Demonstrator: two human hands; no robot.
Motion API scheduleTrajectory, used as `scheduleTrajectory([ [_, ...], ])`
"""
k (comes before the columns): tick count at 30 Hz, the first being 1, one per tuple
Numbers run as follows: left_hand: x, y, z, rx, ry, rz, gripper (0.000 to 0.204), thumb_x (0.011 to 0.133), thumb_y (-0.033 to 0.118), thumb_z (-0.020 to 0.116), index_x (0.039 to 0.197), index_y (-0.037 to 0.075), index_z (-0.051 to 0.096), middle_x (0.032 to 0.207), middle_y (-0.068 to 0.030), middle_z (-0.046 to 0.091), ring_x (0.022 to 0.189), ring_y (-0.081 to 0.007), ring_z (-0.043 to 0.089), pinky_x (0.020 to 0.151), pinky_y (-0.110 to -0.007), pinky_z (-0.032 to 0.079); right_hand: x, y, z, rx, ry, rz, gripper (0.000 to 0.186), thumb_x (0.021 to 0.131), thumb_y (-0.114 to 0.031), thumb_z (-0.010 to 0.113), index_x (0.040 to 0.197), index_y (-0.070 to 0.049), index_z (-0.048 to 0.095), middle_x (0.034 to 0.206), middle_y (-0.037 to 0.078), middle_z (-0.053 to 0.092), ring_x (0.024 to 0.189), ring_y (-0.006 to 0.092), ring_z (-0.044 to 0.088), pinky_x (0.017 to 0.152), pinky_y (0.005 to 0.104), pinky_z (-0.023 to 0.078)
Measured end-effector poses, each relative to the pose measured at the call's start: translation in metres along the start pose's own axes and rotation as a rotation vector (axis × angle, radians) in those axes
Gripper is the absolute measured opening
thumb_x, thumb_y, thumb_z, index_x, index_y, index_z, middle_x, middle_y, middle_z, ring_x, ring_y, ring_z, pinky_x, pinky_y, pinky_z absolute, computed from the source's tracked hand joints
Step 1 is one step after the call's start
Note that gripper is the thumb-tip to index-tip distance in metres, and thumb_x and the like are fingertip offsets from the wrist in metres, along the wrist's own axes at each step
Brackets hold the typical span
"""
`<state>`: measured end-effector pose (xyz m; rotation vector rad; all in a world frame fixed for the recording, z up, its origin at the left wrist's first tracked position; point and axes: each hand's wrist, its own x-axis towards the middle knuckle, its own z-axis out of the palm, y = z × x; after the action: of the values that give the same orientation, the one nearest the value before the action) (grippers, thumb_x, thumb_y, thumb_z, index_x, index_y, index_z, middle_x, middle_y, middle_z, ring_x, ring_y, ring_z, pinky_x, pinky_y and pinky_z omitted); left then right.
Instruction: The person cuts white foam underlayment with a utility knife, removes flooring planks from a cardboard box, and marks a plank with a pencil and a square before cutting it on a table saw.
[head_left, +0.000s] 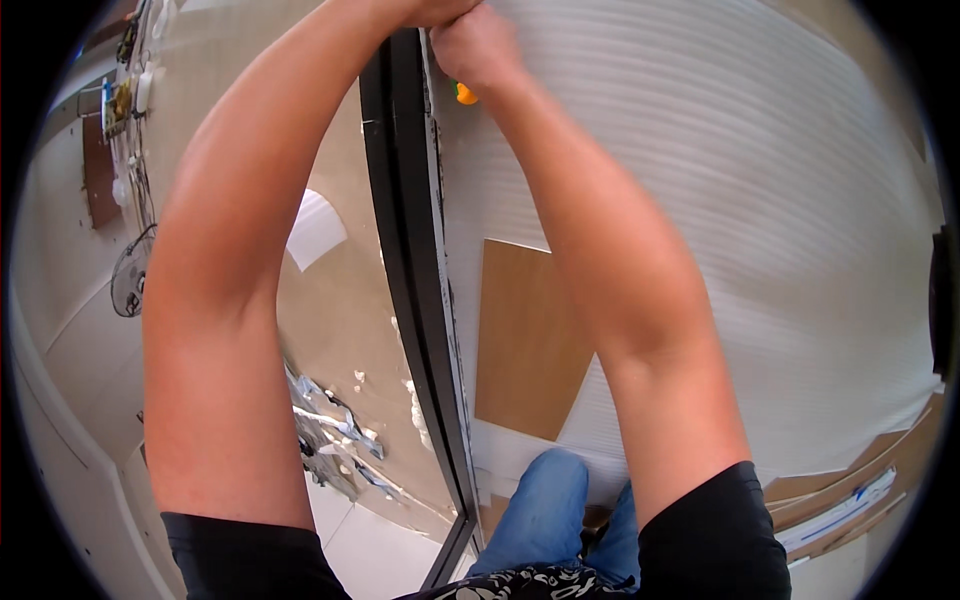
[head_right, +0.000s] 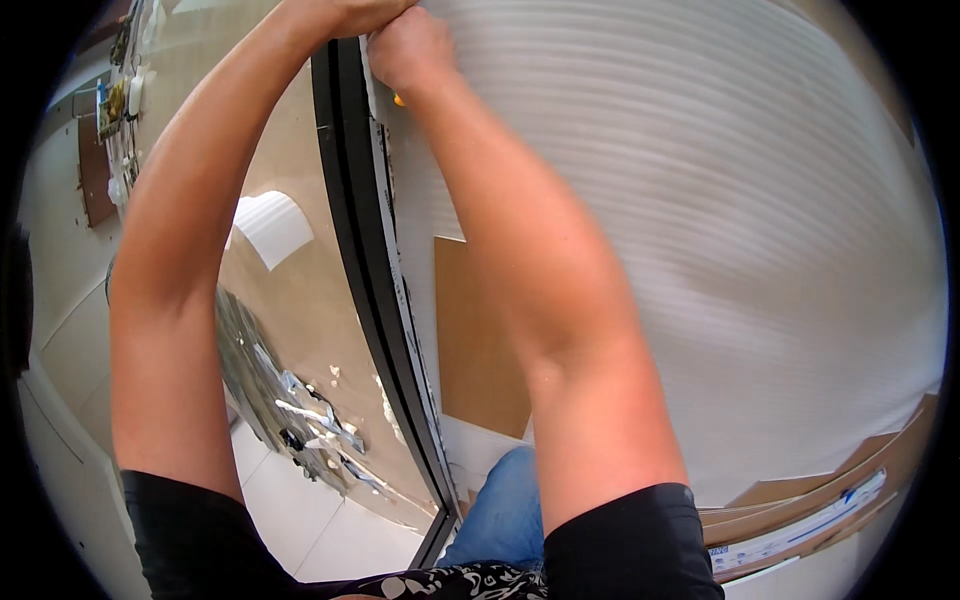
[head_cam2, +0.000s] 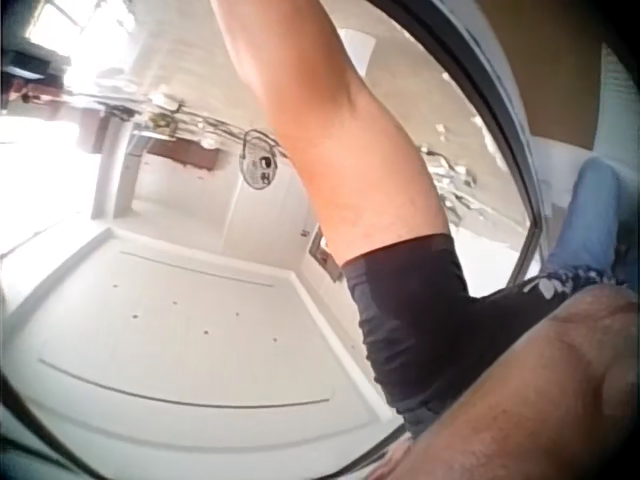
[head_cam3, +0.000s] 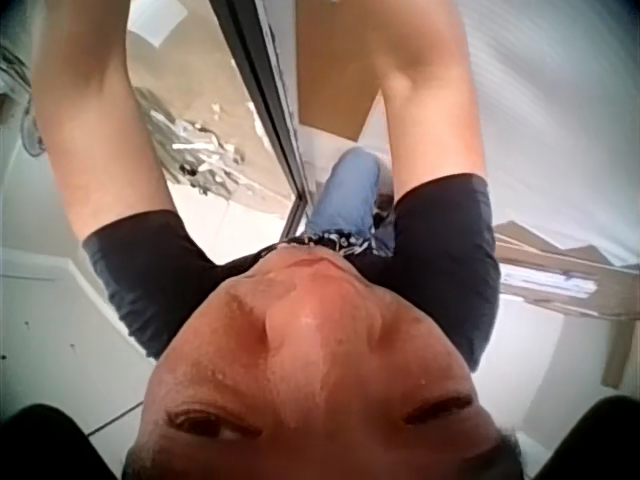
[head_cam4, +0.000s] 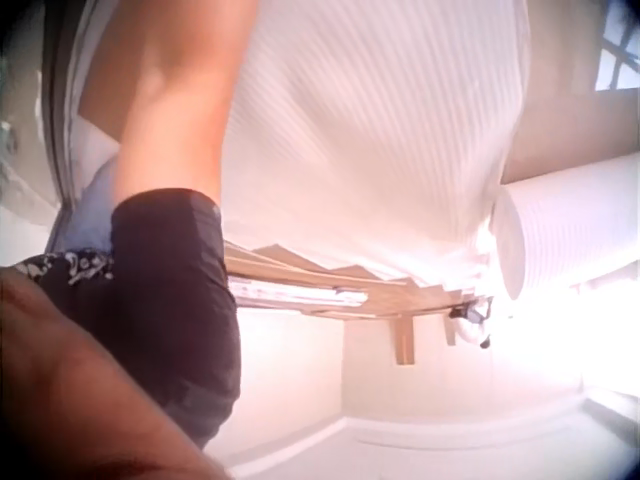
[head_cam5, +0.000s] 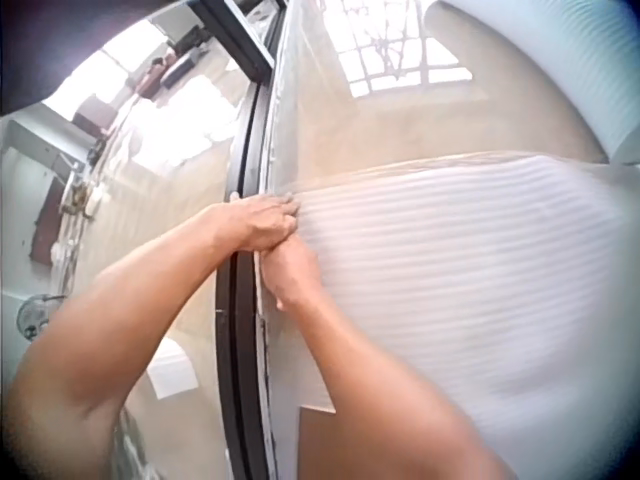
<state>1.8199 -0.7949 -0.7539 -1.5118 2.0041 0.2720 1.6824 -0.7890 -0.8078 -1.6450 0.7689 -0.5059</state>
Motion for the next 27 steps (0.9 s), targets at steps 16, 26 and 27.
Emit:
scheduleTrajectory([
  [16, 0.004, 0.01, -0.003, -0.076, -0.011, -0.053, 0.039, 0.096, 0.019, 0.051, 0.118, -0.006, 0.072, 0.158, -0.0301, 0.04, 0.15, -0.04, 0.037, 0.125, -0.041, 0.031, -0.008, 0.016, -0.002, -0.126, -0.139, 0.066, 0.042, 0.104, -0.024, 0.037, 0.116, 0.003, 0.066, 0.115, 0.03, 0.068, 0.103, 0.045, 0.068, 0.091, 0.05, 0.055],
  [26, 0.008, 0.018, -0.021, 0.027, -0.171, 0.0, 0.041, 0.096, 0.022, 0.05, 0.119, -0.006, 0.071, 0.158, -0.0348, 0.036, 0.15, -0.0439, 0.035, 0.126, -0.042, 0.029, -0.031, 0.001, -0.03, 0.032, -0.267, 0.276, 0.035, 0.095, -0.019, 0.048, 0.119, 0.0, 0.066, 0.113, 0.028, 0.07, 0.107, 0.045, 0.067, 0.096, 0.0517, 0.053],
  [27, 0.011, 0.017, -0.018, 0.013, -0.137, -0.003, 0.041, 0.096, 0.021, 0.049, 0.118, -0.006, 0.071, 0.158, -0.0354, 0.036, 0.15, -0.0442, 0.035, 0.126, -0.043, 0.029, -0.034, 0.018, -0.019, -0.08, -0.159, 0.146, 0.033, 0.089, -0.014, 0.054, 0.117, -0.005, 0.068, 0.107, 0.027, 0.072, 0.105, 0.0472, 0.067, 0.095, 0.0517, 0.054],
])
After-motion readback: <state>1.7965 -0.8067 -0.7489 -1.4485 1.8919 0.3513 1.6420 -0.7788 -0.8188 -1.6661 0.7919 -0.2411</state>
